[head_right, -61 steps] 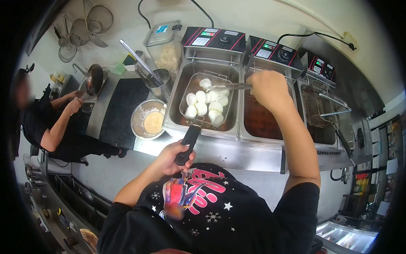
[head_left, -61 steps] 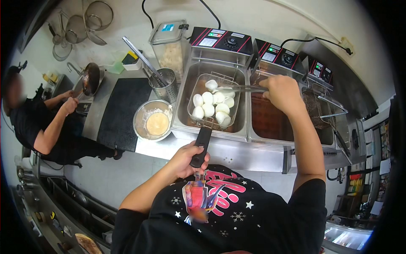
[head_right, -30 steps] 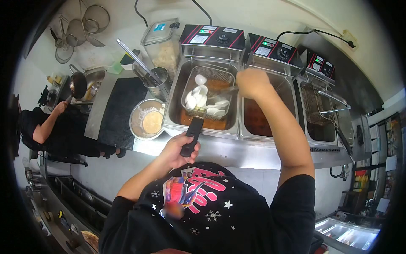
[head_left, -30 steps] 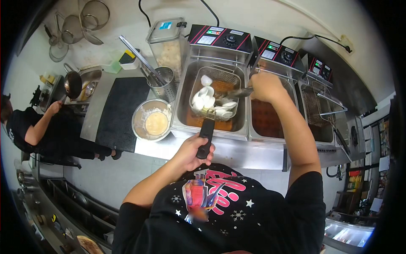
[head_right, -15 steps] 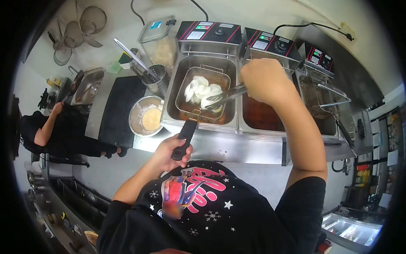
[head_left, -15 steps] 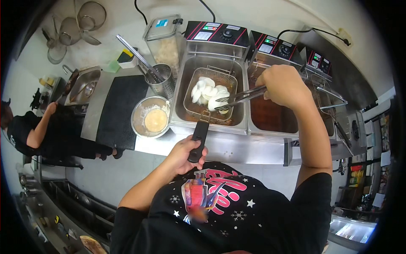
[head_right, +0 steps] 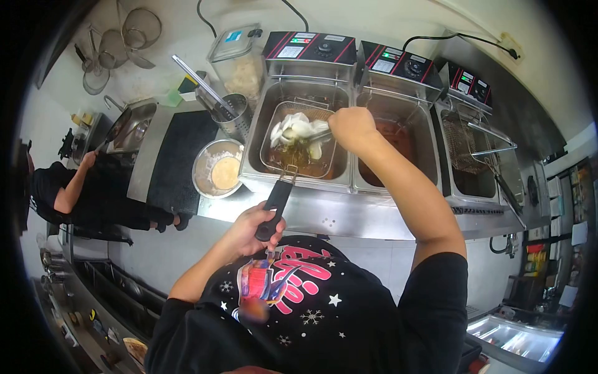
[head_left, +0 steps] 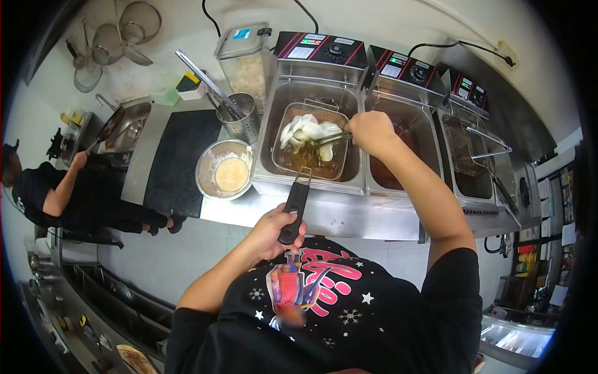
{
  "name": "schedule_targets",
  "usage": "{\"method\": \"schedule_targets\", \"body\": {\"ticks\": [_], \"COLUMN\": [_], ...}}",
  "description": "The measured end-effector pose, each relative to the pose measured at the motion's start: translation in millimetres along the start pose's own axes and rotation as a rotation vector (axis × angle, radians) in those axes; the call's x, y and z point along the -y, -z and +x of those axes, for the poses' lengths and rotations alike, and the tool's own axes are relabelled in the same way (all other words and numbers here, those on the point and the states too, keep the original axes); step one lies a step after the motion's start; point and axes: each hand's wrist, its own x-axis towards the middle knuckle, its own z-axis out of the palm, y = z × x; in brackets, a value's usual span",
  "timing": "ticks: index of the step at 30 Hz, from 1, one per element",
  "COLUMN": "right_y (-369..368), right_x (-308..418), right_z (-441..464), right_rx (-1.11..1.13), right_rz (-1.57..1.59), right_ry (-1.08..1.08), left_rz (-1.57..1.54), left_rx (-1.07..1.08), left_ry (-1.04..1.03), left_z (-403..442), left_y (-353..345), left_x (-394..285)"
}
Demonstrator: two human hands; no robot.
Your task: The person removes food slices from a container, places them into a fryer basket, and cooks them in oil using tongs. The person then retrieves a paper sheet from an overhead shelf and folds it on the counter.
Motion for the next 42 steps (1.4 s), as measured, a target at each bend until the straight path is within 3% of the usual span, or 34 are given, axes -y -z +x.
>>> {"method": "schedule_targets", "body": {"ticks": [6, 12, 21, 24, 27, 33, 37, 42], "right_y": [8, 28, 77, 81, 60, 12, 44, 74], "right_x": [0, 11, -27, -35, -34, -21, -23, -22], "right_z": [-4, -14, -52, -45, -24, -3, -27, -47], "right_rx": [0.046, 0.191, 0.132, 0.025, -0.13, 0.01, 0.12, -0.03], "right_rz": [-0.079, -0.044, 0.098, 0.123, -0.077, 0.016, -0.038, 0.171], "right_ry": [-0.095, -0.038, -0.148, -0.243, -0.225, -0.13, -0.166, -0.14], "left_rz": [-0.002, 0.031, -0.048, -0.105, -0.121, -0.115, -0.118, -0.125], "left_rx": [0.0, 0.009, 0.028, -0.009, -0.017, 0.006, -0.005, -0.005], "left_ry": [-0.011, -0.012, -0.021, -0.033, -0.01, 0.006, 0.019, 0.017], "left_z": [-3, 4, -4, 30, 25, 20, 19, 12], "left_y": [-2, -2, 12, 1, -11, -6, -4, -1], "left_x": [3, 8, 2, -12, -14, -11, -13, -11]}}
